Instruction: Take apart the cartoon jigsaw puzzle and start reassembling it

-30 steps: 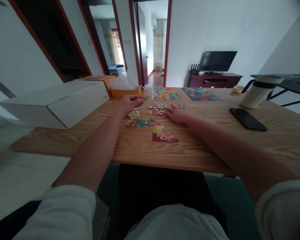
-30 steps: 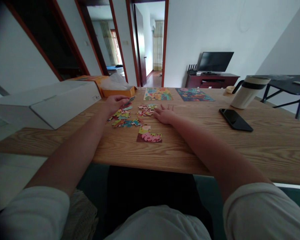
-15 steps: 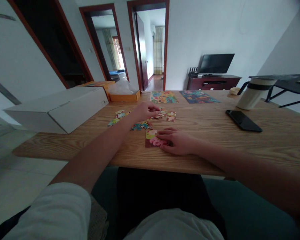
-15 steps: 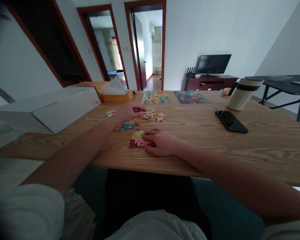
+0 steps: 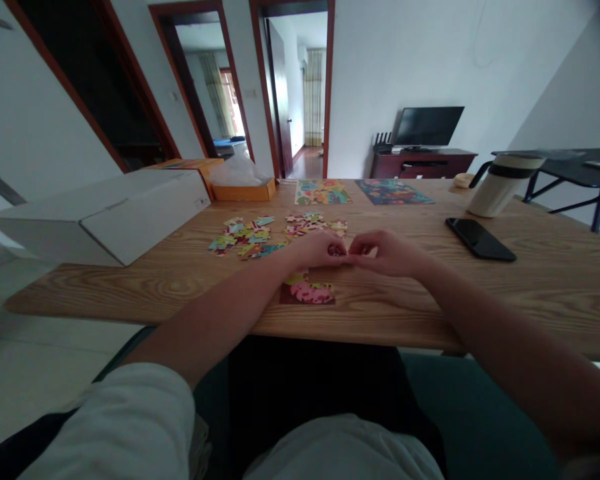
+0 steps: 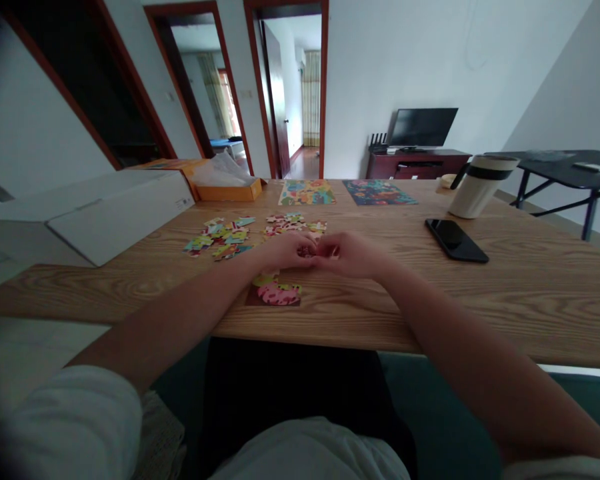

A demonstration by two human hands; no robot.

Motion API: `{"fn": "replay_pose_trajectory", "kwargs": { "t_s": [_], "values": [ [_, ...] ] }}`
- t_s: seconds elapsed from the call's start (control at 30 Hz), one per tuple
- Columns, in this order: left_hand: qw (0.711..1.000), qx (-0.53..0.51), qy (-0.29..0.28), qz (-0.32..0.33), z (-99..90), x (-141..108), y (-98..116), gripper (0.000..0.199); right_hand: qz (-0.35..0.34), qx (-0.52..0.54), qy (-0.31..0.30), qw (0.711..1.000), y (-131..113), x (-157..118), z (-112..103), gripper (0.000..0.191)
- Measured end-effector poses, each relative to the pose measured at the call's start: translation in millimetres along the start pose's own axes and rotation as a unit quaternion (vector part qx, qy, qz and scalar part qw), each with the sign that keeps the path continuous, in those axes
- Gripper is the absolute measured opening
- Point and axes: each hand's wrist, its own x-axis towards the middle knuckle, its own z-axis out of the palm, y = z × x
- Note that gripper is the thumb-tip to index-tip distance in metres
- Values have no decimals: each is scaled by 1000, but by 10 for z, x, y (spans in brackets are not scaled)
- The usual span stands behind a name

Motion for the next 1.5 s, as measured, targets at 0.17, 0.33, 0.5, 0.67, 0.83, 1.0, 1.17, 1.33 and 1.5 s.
{"fn": "replay_pose_trajectory", "kwargs": {
  "t_s": [0.17,0.33,0.5,0.67,0.83,1.0,1.17,1.33,1.5],
  "values": [
    [1000,10,-11,-22,-96,-88,-83,52,53,-37,-13,998,301,77,26,43],
    [994,23,-47,-101,-151,-117,-169,57,64,-80,-64,993,342,141,164,42],
    [993,18,-39,-114,-114,-108,-218,46,92,-90,-61,990,350,128,110,35],
    [993,32,-32,-109,-127,-106,-196,34,117,-81,-68,987,282,65,-24,37],
    [991,19,-42,-124,-124,-92,-203,27,44,-55,-91,993,223,52,-1,33],
    [995,34,-22,-87,-100,-82,-217,27,12,-86,-84,993,198,79,118,31],
    [997,10,-29,-68,-111,-86,-181,26,9,-100,-78,992,180,73,161,34],
    [995,24,-34,-86,-116,-68,-186,28,6,-110,-65,992,135,66,185,34],
    [994,17,-43,-97,-122,-68,-184,28,-8,-110,-70,991,101,66,189,34]
  ]
}}
